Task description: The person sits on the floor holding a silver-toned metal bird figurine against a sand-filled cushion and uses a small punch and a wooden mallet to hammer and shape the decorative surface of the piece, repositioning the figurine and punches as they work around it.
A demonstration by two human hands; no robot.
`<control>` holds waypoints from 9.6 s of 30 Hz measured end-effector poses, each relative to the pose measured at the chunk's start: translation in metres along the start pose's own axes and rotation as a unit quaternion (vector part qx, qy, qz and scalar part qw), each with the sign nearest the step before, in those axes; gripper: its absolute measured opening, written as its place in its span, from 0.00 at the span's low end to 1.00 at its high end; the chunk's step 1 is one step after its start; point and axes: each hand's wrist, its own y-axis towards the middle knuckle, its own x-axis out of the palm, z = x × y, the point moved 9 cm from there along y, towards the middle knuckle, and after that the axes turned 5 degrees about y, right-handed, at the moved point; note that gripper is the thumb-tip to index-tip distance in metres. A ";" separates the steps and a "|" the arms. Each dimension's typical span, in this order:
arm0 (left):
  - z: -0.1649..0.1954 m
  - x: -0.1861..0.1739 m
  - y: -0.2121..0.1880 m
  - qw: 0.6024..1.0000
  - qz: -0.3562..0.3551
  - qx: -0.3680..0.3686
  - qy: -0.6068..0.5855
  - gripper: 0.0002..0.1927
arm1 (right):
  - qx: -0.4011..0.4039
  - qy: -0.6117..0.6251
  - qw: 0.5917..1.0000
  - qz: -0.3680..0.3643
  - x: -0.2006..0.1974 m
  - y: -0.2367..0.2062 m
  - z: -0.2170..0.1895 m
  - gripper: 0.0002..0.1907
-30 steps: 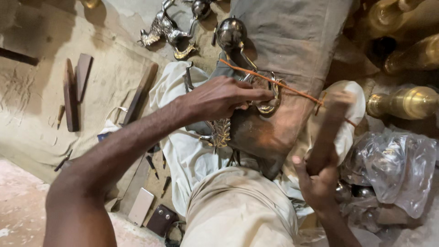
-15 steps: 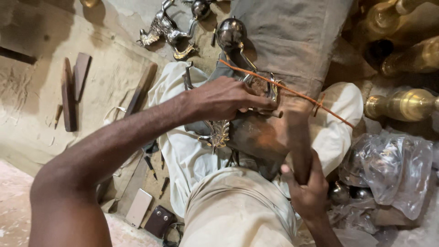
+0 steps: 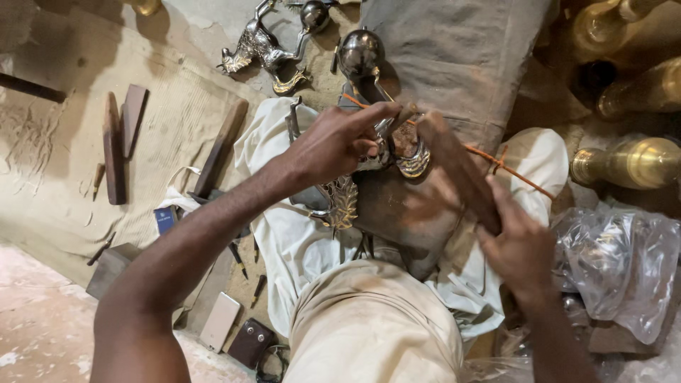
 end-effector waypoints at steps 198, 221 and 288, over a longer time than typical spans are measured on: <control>0.043 0.023 -0.040 0.999 0.007 -0.010 0.047 0.33 | -0.032 0.086 0.995 -0.032 -0.039 -0.017 -0.011 0.34; 0.052 0.020 -0.023 0.980 -0.137 0.094 0.110 0.34 | 0.106 0.294 0.945 0.092 0.027 -0.098 -0.018 0.39; 0.045 -0.029 -0.043 0.993 0.086 0.076 -0.040 0.31 | 0.017 -0.130 0.988 -0.086 -0.081 0.041 -0.018 0.49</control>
